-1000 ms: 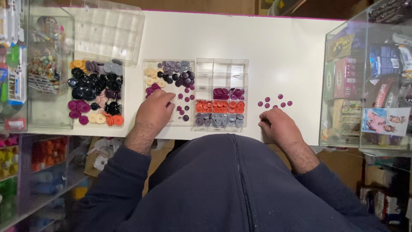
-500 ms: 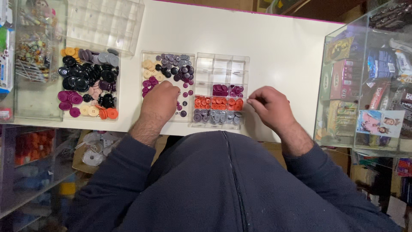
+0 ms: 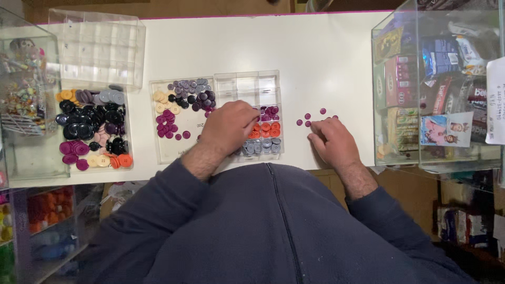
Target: The person sorts various buttons from a large tray into a smaller compartmentalized container by hand, picking up individual buttons and placing them into specific sections according to their color and size.
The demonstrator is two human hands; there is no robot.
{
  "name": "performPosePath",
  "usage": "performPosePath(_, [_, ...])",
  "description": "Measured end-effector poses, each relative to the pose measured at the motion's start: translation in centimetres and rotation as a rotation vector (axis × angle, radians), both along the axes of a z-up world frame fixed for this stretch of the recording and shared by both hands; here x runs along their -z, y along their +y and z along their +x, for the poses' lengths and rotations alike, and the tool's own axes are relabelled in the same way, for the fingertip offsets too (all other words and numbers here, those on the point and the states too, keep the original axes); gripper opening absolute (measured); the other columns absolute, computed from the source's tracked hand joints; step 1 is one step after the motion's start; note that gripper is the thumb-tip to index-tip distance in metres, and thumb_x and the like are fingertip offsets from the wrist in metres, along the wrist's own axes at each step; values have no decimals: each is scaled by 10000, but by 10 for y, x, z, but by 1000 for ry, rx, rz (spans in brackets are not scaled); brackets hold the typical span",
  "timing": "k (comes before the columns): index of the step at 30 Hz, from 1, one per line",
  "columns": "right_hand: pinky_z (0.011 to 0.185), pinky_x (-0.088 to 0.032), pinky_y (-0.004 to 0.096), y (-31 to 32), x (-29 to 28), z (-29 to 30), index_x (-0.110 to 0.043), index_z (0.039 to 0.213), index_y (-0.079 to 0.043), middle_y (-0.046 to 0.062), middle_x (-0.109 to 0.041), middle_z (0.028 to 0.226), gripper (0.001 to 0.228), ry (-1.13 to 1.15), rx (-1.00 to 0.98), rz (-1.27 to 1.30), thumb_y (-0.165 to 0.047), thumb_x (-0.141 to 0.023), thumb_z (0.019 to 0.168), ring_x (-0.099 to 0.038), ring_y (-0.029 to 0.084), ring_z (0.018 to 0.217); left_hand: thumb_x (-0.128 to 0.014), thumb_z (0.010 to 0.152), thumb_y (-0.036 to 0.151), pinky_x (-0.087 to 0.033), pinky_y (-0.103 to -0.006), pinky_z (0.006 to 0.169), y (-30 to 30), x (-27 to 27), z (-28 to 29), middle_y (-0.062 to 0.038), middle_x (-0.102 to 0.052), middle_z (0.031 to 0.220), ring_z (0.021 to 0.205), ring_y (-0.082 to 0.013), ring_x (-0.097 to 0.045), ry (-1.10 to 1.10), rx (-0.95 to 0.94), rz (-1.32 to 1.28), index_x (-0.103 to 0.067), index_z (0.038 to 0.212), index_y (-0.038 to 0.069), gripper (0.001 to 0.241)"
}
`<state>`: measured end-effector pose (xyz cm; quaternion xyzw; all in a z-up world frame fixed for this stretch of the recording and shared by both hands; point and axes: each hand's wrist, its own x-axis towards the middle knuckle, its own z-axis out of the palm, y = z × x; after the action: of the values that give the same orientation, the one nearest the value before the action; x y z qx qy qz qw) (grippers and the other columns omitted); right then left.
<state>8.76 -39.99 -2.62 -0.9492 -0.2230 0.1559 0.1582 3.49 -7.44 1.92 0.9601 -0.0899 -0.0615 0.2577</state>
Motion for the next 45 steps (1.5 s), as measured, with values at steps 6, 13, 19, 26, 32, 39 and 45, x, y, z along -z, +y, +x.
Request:
performPosePath(6, [1025, -576, 352, 6, 2, 4, -682, 1266, -158, 67, -611, 1146, 256, 7, 147, -77, -308, -656, 1060, -682, 209, 1150, -607, 1023, 292, -584, -418, 897, 6, 6, 3, -33, -702, 1084, 1090, -285, -698, -27, -64, -2, -743, 1131, 229, 185])
performPosePath(13, [1022, -579, 384, -3, -13, 6, -689, 1266, -151, 73, -581, 1163, 280, -4, 180, -26, -266, -734, 1014, -679, 254, 1149, -621, 1048, 298, -572, -348, 923, 100, 36, -85, 38, -686, 1125, 1085, -179, -695, 33, -470, 104, -733, 1167, 274, 166])
performPosePath(19, [981, -604, 372, -2, -8, 15, -713, 1292, -143, 103, -631, 1160, 247, 54, 197, -196, -240, -684, 1067, -705, 250, 1154, -687, 989, 262, -586, -405, 844, 72, 48, -115, -47, -675, 1076, 1047, -282, -694, 22, -231, 105, -743, 1149, 208, 178])
performPosePath(26, [1003, -593, 460, 27, -52, 5, -763, 1150, -76, 168, -707, 1104, 202, 196, 259, -77, -191, -759, 984, -719, 336, 1125, -578, 1047, 317, -584, -394, 775, 79, 63, -111, -29, -619, 1050, 990, -268, -669, -39, -286, 224, -707, 1110, 227, 169])
performPosePath(32, [971, -525, 435, 69, -68, 6, -767, 1050, -66, 156, -729, 971, 119, 177, 168, 394, -127, -777, 948, -724, 296, 889, -589, 1039, 320, -583, -394, 772, 78, 66, -113, -32, -611, 1053, 990, -267, -657, 59, -248, 293, -703, 1050, 203, 164])
performPosePath(39, [933, -630, 400, 57, -45, 28, -696, 1274, -165, 78, -653, 1236, 268, -51, -3, 5, -234, -687, 1015, -729, 254, 1042, -536, 1055, 332, -598, -417, 795, 84, 64, -114, -49, -632, 1006, 992, -281, -692, 127, -310, 237, -698, 1062, 185, 218])
performPosePath(45, [1046, -586, 398, 15, -43, 12, -666, 1384, -94, 147, -603, 1284, 366, 36, 137, -145, -215, -678, 1039, -658, 298, 1250, -599, 1045, 358, -609, -365, 807, 65, 52, -90, 5, -697, 982, 959, -223, -728, -167, -350, 136, -747, 1054, 252, 182])
